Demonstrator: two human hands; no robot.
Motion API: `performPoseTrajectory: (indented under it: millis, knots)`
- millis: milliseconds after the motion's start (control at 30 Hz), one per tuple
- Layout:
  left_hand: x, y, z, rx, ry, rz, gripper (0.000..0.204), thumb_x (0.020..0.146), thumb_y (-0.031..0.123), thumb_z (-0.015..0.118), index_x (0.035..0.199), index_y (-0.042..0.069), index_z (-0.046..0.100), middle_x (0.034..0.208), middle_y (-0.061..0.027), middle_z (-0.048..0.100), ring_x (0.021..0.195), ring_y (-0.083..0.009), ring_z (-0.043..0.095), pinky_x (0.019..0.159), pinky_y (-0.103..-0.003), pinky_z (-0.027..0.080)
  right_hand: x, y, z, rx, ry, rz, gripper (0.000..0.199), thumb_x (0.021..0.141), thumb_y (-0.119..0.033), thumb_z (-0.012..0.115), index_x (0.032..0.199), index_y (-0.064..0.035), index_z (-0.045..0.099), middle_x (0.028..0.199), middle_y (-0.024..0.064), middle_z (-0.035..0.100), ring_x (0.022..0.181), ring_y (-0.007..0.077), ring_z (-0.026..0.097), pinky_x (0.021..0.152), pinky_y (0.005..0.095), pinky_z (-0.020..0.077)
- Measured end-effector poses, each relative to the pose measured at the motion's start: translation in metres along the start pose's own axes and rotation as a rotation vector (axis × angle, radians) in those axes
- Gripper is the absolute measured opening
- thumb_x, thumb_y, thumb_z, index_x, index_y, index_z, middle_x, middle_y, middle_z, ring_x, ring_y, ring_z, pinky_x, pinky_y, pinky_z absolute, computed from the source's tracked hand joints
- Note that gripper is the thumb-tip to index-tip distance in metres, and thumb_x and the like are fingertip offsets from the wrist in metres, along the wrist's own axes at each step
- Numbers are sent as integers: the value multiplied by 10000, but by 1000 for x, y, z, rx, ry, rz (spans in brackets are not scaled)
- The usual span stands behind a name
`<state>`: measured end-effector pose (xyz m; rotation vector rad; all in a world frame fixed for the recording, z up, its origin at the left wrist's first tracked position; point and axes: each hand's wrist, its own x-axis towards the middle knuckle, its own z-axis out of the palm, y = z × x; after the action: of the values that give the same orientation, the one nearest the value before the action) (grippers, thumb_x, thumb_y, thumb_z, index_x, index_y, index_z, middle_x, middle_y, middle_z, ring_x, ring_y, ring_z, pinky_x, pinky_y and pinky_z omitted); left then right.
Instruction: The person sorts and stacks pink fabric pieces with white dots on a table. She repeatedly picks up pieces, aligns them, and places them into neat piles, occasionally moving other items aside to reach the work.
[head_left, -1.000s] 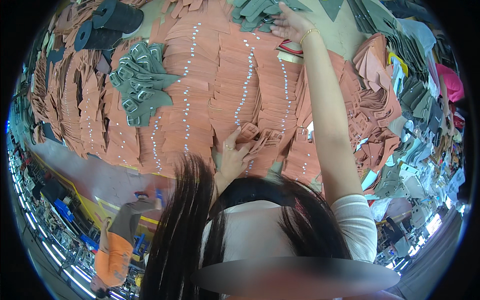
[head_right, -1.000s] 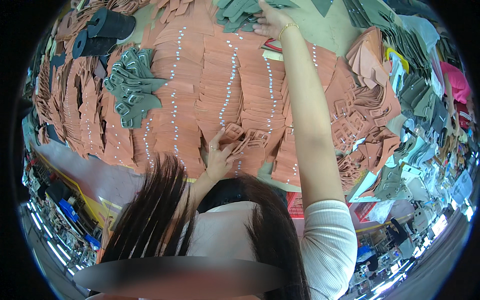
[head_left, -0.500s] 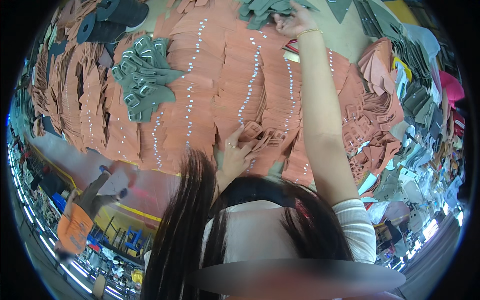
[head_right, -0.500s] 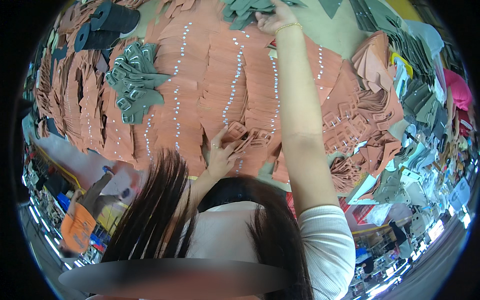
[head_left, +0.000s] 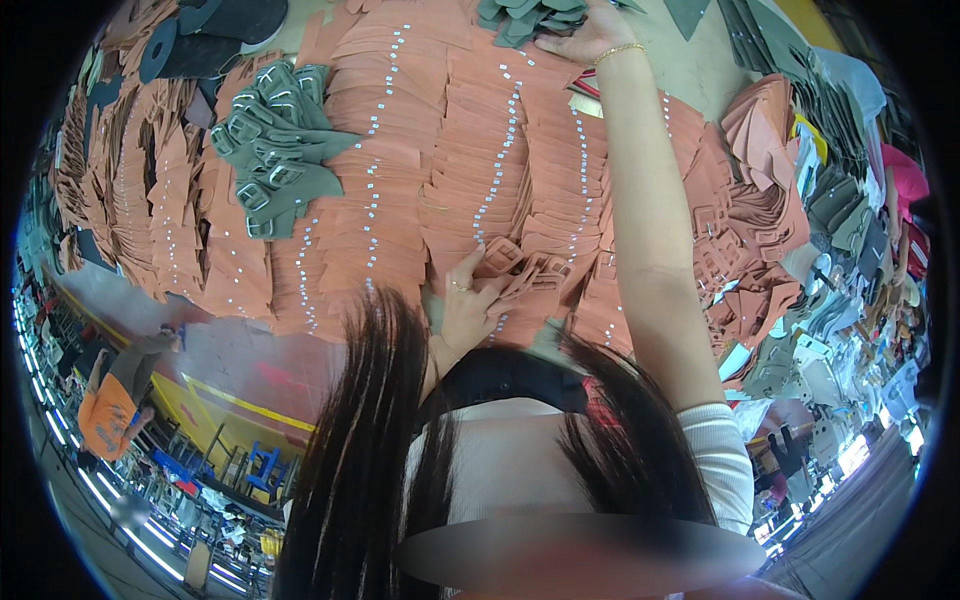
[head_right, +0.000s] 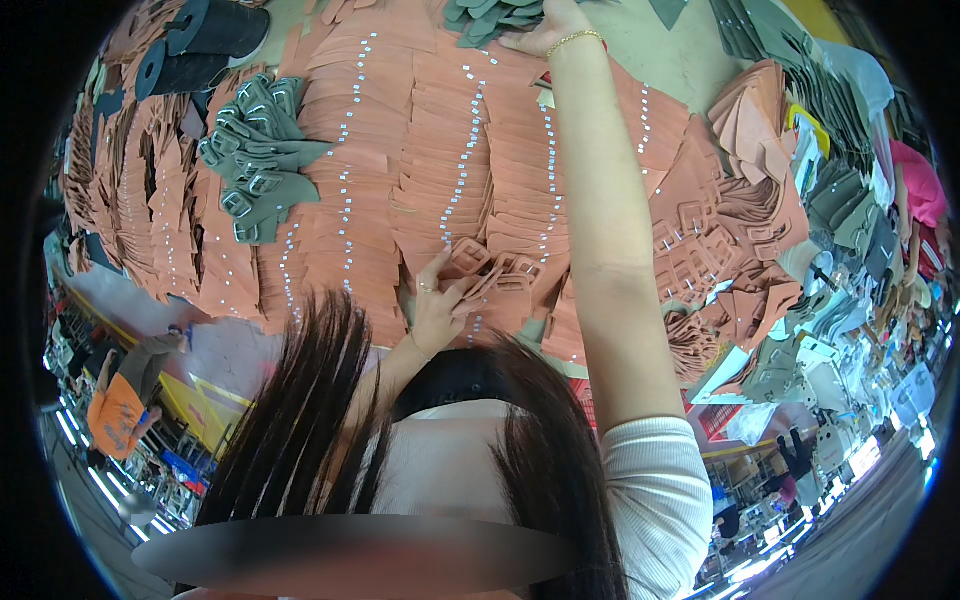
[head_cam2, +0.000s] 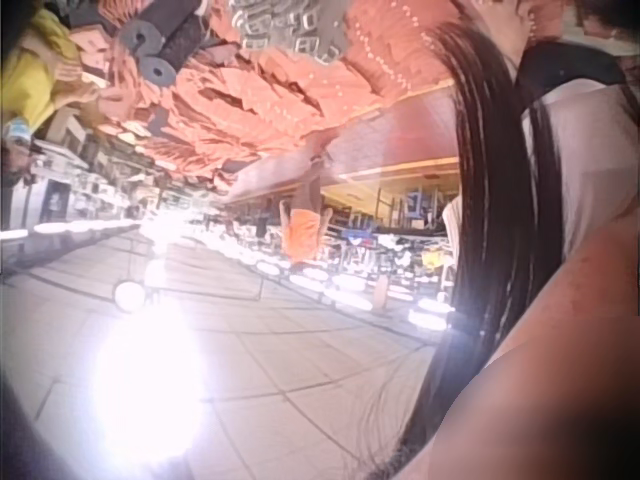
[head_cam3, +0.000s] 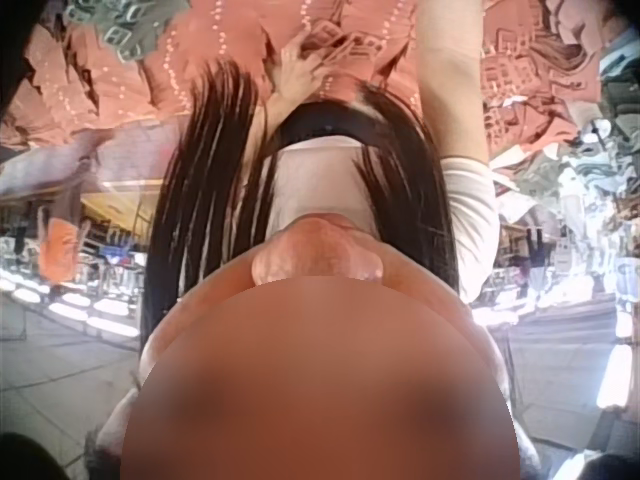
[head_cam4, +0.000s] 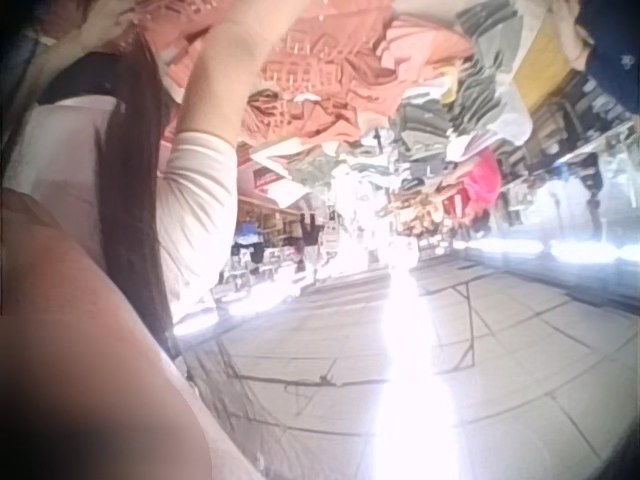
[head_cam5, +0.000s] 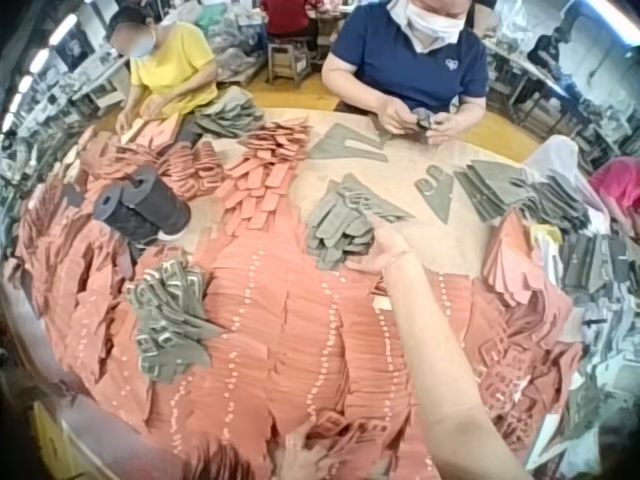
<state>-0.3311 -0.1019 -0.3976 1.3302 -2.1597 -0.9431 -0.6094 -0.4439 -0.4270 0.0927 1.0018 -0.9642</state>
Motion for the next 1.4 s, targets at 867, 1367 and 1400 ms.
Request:
performPoseTrajectory:
  millis: [867, 1367, 1400]
  knots:
    - [-2, -3, -1, -56, -13, -36, 322, 719, 275, 738, 1005, 139, 674, 1355, -204, 392, 1129, -360, 449, 895, -442, 361, -49, -6, 24, 451, -156, -105, 522, 983, -430, 281, 1396, -111, 271, 1456, 191, 216, 1293, 479, 242, 1052, 683, 147]
    - [-2, 17, -8, 84, -9, -15, 294, 690, 95, 687, 978, 96, 624, 1398, -215, 330, 1285, -409, 307, 1037, -522, 240, -239, 41, 2, 135, -523, -326, 491, 971, -446, 353, 1319, -116, 460, 1470, 262, 217, 1351, 479, 188, 1086, 627, 178]
    - [-3, 21, -12, 168, -5, 7, 286, 680, 67, 669, 961, 89, 618, 1402, -219, 325, 1310, -416, 279, 1060, -534, 213, -245, 61, -14, 139, -530, -301, 475, 969, -438, 367, 1300, -113, 474, 1453, 255, 263, 1340, 464, 233, 1083, 609, 211]
